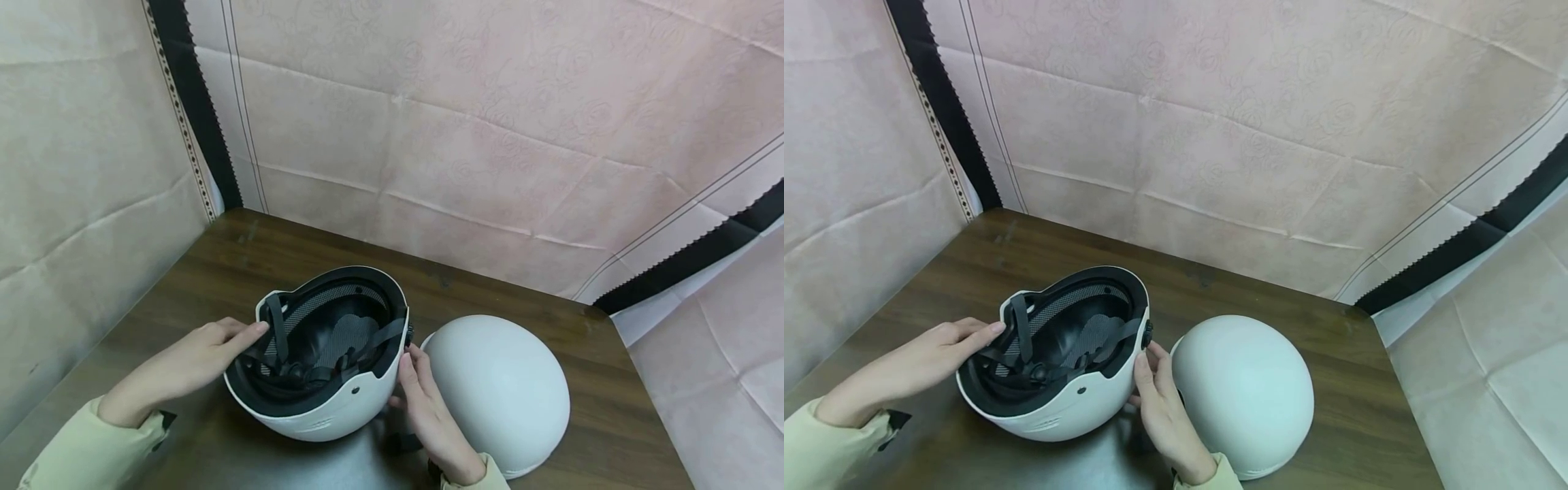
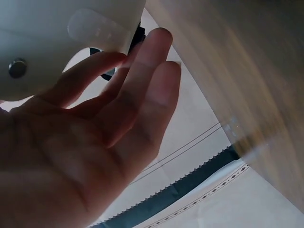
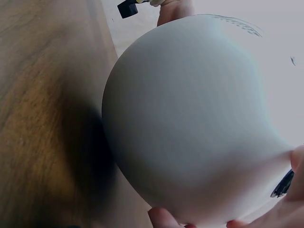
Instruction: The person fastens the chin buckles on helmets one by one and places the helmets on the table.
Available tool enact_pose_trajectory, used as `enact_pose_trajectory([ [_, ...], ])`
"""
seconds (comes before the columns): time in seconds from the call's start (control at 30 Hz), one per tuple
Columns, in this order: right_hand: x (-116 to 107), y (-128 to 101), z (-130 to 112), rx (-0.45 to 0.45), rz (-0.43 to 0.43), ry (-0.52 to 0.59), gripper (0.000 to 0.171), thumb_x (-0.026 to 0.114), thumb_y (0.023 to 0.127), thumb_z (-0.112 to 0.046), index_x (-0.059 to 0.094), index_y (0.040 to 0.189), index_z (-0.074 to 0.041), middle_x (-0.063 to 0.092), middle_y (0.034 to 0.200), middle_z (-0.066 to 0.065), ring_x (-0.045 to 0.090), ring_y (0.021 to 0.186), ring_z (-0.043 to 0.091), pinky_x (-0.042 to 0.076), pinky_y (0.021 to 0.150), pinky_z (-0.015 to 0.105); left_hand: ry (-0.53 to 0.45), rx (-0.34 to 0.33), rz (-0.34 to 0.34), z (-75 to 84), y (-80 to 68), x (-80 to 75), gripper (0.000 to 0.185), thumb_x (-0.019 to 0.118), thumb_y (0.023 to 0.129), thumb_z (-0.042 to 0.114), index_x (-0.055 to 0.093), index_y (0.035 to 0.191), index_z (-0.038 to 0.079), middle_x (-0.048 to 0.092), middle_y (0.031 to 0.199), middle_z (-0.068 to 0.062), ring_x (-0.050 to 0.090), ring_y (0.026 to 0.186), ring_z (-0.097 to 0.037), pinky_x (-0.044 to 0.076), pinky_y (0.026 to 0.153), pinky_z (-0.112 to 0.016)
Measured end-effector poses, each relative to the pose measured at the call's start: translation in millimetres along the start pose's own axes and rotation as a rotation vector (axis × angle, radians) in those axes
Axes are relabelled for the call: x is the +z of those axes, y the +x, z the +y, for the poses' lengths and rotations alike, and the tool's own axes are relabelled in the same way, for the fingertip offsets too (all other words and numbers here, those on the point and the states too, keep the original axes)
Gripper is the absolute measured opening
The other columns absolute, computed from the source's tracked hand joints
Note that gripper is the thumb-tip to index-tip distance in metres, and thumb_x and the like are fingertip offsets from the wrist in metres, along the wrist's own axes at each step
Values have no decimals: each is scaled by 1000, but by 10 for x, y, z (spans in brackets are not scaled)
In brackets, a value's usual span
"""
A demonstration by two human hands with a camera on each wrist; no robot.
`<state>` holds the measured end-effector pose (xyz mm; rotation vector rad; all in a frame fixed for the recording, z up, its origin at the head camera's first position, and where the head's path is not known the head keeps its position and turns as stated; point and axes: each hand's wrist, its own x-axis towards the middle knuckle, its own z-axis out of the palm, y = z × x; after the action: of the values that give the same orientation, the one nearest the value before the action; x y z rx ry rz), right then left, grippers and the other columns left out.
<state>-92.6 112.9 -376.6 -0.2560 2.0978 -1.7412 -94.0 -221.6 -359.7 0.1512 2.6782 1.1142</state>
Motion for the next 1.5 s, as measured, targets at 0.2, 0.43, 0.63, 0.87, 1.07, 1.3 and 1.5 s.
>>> enact_pose_trajectory([
  [0.2, 15, 2, -7, 7, 8, -2, 70, 27, 99, -54, 5, 148, -10, 9, 151, 12, 33, 128, 32, 41, 95, 49, -21, 8, -18, -57, 22, -26, 66, 35, 99, 52, 57, 122, -6, 56, 121, -21, 49, 116, -39, 39, 91, -55],
  [0.43, 31, 15, -21, 6, 7, -8, 71, 24, 99, -54, 3, 149, -8, 9, 151, 15, 30, 129, 35, 36, 97, 55, -20, 48, -42, -89, 34, -14, 53, 38, 101, 39, 60, 119, -6, 60, 115, -15, 50, 114, -36, 40, 91, -53],
  [0.63, 47, 12, -9, 8, 17, 7, 72, 24, 98, -57, 4, 149, -11, 11, 149, 14, 32, 127, 36, 35, 96, 58, -16, 65, -45, -126, 44, -1, 48, 39, 101, 33, 59, 120, -7, 62, 113, -14, 51, 112, -35, 41, 90, -53],
  [0.87, 61, 14, 9, -11, 14, 30, 69, 24, 99, -54, 6, 149, -10, 11, 151, 13, 31, 129, 35, 37, 96, 55, -19, 87, -58, -156, 40, 10, 45, 39, 101, 29, 59, 121, -6, 62, 112, -14, 53, 110, -33, 42, 88, -51],
  [1.07, 67, 14, -4, -11, -8, 19, 70, 24, 99, -55, 4, 150, -12, 9, 152, 12, 30, 129, 35, 34, 98, 58, -22, 64, -60, -155, 45, 35, 46, 41, 100, 31, 61, 119, -6, 63, 111, -13, 53, 110, -32, 41, 90, -51],
  [1.3, 85, 10, -22, -31, -5, 25, 67, 28, 100, -51, 5, 149, -13, 9, 152, 9, 27, 128, 34, 34, 97, 58, -2, 54, -76, -185, 65, 59, 44, 42, 100, 33, 64, 113, -3, 64, 106, -10, 56, 105, -30, 43, 87, -49],
  [1.5, 104, -3, -38, -18, -5, 28, 65, 31, 100, -49, 3, 149, -15, 8, 151, 10, 27, 129, 33, 36, 97, 56, 5, 59, -69, -194, 84, 75, 43, 42, 100, 33, 65, 109, -2, 64, 101, -7, 57, 101, -27, 44, 83, -47],
])
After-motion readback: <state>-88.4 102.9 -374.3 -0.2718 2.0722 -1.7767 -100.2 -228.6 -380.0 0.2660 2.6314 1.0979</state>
